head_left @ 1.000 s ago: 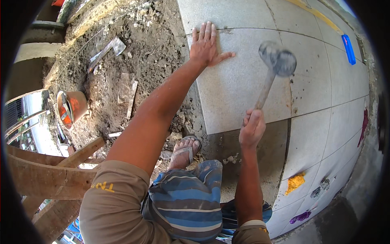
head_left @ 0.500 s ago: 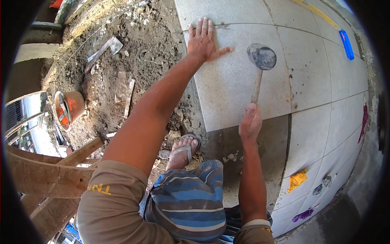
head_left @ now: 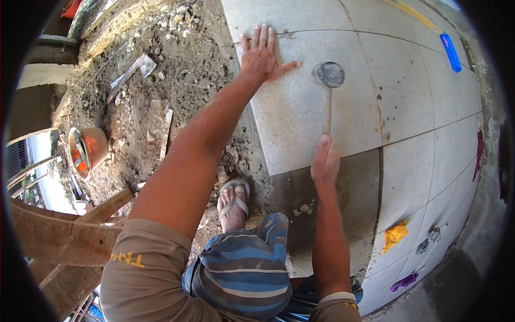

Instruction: Applying mortar and laying floor tiles to extend a tiled surface, using a rubber mallet for leveling.

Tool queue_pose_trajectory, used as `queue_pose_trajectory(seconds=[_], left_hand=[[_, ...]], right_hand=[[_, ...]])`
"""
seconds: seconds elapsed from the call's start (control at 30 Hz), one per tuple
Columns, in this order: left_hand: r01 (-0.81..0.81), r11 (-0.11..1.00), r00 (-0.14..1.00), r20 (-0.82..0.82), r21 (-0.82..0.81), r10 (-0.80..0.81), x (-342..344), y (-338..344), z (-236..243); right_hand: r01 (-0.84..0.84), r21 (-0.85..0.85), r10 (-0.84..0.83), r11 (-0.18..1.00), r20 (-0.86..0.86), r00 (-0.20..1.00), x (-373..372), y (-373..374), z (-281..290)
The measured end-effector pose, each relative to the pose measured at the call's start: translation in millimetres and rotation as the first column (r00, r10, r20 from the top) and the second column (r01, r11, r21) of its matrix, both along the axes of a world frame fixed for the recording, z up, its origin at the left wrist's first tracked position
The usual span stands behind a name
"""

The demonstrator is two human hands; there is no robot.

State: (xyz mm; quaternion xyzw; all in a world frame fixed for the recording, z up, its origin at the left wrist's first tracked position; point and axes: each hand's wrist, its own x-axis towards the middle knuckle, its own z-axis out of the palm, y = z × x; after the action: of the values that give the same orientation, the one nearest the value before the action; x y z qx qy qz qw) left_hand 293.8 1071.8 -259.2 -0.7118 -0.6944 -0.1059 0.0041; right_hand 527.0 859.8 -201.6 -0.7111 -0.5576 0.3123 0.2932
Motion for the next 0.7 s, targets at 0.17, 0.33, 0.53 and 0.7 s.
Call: queue_pose_trajectory(seconds=[0.17, 0.33, 0.53, 0.7], left_hand=[[-0.001, 0.999, 1.000, -0.009, -0.037, 0.000, 0, 1, 1], [-0.001, 0.999, 1.000, -0.005, -0.040, 0.001, 0, -1, 6], [0.014, 0.998, 1.000, 0.009, -0.055, -0.013, 0, 0, 11], [0.021, 0.998, 1.000, 0.014, -0.060, -0.020, 0, -1, 13]], right_hand=[[-0.027, 0.034, 0.024, 0.999, 0.076, 0.997, 4, 23, 6], [0.050, -0.041, -0.054, 0.998, -0.111, 0.992, -5, 32, 37], [0.001, 0.237, 0.046, 0.971, -0.192, 0.980, -26, 80, 19], [-0.054, 0.089, 0.048, 0.995, 0.062, 0.997, -29, 111, -10]])
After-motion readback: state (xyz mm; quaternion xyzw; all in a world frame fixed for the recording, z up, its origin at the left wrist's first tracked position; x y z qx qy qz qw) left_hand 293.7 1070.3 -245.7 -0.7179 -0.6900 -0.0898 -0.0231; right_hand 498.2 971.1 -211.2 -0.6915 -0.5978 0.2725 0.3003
